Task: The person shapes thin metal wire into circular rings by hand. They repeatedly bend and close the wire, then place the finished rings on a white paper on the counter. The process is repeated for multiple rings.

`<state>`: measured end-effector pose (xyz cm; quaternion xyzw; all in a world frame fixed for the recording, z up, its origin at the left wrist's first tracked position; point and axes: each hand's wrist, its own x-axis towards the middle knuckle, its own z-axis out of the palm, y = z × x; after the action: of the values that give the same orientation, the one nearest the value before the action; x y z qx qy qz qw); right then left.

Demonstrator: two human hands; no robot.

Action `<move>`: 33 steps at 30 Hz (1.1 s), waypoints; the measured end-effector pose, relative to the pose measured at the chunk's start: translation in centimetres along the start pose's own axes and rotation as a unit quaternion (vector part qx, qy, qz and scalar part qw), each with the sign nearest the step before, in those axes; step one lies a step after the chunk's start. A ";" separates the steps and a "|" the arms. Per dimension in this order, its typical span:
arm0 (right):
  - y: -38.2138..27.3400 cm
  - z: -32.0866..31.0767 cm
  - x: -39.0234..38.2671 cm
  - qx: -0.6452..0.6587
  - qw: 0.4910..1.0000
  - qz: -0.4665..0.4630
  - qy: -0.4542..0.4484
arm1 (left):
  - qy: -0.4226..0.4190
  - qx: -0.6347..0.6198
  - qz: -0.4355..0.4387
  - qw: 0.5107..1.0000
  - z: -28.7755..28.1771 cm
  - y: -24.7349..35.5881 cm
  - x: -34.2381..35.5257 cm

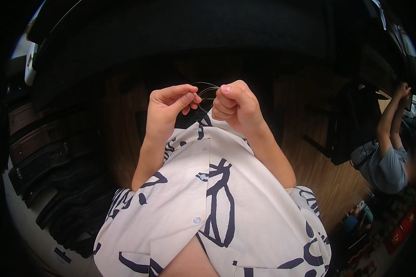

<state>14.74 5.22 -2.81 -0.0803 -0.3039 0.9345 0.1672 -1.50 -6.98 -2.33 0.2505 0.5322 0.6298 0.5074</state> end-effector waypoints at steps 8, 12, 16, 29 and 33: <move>0.4 0.0 0.0 0.009 1.000 -0.012 -0.025 | 0.007 -0.073 0.000 0.997 -0.3 -0.4 0.3; 0.3 0.0 0.1 0.022 0.998 0.005 -0.055 | -0.048 -0.116 -0.042 0.991 -0.4 0.2 0.5; 0.2 -0.1 0.2 0.034 0.998 0.007 -0.053 | -0.123 -0.189 -0.107 0.968 -0.3 -0.3 0.6; 0.4 0.0 -0.1 -0.023 0.998 -0.035 0.043 | -0.104 -0.032 -0.026 0.994 1.4 -0.3 0.1; 0.3 0.0 0.0 -0.035 0.996 -0.049 0.061 | -0.027 0.008 0.039 0.999 1.9 0.0 -0.1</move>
<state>14.70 4.99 -3.04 -0.1277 -0.3295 0.9074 0.2275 0.13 -6.30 -1.74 0.2918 0.5133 0.6377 0.4947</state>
